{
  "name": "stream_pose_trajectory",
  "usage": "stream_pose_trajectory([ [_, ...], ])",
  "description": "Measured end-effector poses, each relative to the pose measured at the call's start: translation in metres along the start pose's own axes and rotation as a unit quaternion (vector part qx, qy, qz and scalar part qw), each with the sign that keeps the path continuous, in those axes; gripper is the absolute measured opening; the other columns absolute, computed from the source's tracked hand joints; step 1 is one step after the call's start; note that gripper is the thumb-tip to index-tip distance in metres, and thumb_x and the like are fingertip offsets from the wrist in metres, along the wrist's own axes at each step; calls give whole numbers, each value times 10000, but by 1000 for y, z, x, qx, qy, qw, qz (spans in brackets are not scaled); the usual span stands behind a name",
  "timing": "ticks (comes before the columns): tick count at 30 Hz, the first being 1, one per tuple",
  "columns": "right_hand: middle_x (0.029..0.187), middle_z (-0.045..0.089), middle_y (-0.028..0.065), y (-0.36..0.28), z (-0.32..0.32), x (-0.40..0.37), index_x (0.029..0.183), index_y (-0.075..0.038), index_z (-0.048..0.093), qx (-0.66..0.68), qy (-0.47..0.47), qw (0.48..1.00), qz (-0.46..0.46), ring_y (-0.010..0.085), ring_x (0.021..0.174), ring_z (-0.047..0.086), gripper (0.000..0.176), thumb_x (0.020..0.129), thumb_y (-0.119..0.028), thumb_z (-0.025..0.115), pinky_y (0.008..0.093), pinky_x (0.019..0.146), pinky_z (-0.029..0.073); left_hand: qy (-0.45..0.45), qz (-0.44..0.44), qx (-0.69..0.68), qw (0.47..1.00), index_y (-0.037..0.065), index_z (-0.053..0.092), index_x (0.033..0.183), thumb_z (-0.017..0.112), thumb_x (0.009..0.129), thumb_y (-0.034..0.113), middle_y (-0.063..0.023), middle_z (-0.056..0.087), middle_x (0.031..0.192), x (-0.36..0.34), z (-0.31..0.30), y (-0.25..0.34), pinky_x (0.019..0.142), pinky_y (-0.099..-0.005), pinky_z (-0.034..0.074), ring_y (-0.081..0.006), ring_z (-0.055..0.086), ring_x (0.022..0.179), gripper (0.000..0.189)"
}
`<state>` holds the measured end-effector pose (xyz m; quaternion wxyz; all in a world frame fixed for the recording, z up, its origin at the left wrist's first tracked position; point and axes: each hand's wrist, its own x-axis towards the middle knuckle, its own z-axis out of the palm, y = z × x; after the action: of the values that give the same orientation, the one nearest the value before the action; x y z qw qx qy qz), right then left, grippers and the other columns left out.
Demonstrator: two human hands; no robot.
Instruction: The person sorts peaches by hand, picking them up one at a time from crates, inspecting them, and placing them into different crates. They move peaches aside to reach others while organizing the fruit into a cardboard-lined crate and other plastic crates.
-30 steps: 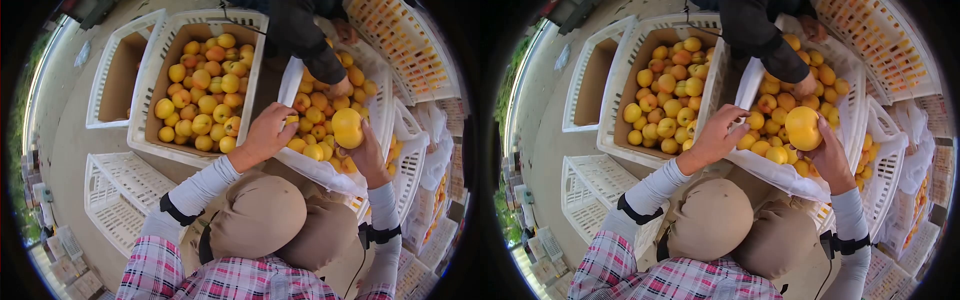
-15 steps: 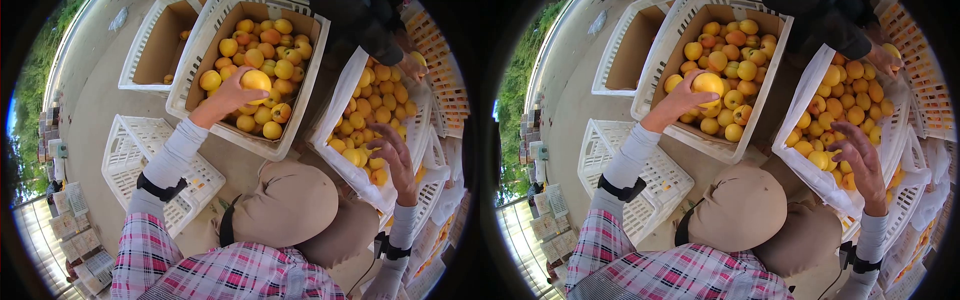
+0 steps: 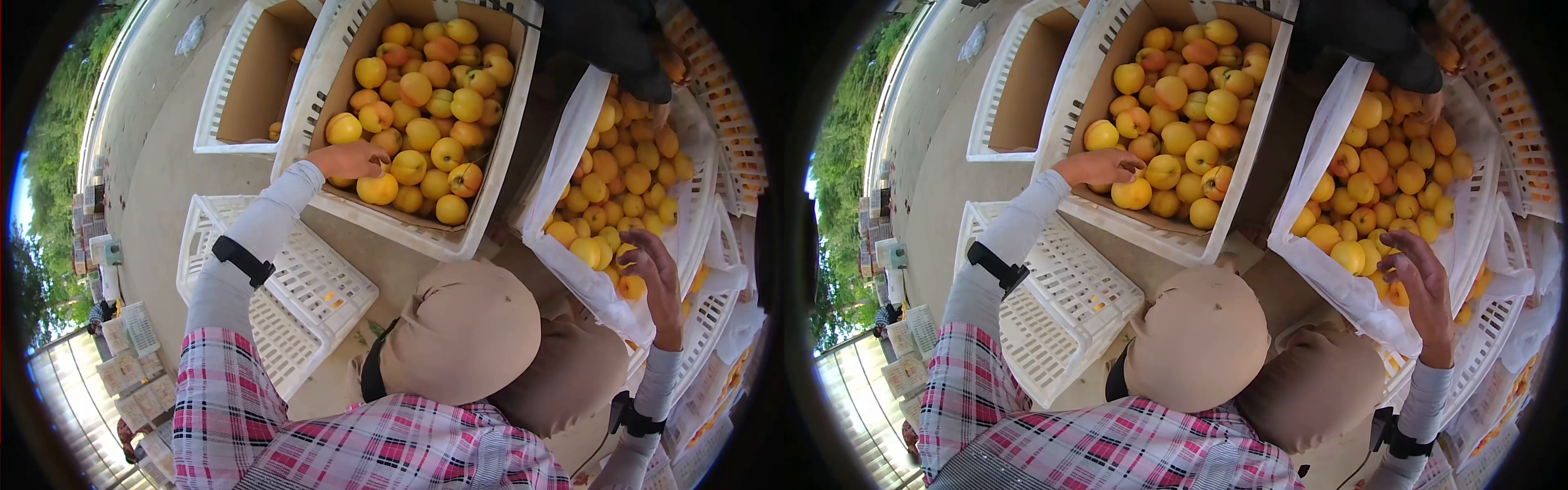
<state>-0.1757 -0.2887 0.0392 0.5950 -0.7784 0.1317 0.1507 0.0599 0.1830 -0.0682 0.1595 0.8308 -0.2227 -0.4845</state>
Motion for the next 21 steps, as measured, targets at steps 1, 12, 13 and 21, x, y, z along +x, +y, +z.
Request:
stream_pose_trajectory([
  [1,1190,565,90,3,0,0,1251,5,479,2,0,1000,2,128,891,570,413,942,-268,505,258,758,463,-3,-1,1,1000,8,538,1206,618,837,239,-173,569,1184,4,0,0,953,-362,425,-317,547,1081,443],
  [12,1174,577,81,17,3,1,1241,-6,478,-28,-26,999,27,130,890,578,353,934,-180,494,265,772,458,71,-52,256,963,4,451,1236,735,685,403,-211,602,1076,41,26,55,874,-415,473,-359,579,1027,737],
  [13,1174,577,81,17,2,2,1241,-6,478,-27,-25,999,27,130,890,578,353,934,-180,494,265,772,458,71,-52,257,962,4,451,1236,735,685,403,-211,602,1076,41,25,55,874,-415,473,-359,579,1027,737],
  [21,1168,575,80,26,-5,0,1250,-5,470,-36,-32,998,41,132,903,577,366,934,-187,504,274,785,459,158,-38,-16,987,-55,494,1171,715,745,377,-180,619,1029,23,-11,11,840,-361,477,-272,610,933,646],
])
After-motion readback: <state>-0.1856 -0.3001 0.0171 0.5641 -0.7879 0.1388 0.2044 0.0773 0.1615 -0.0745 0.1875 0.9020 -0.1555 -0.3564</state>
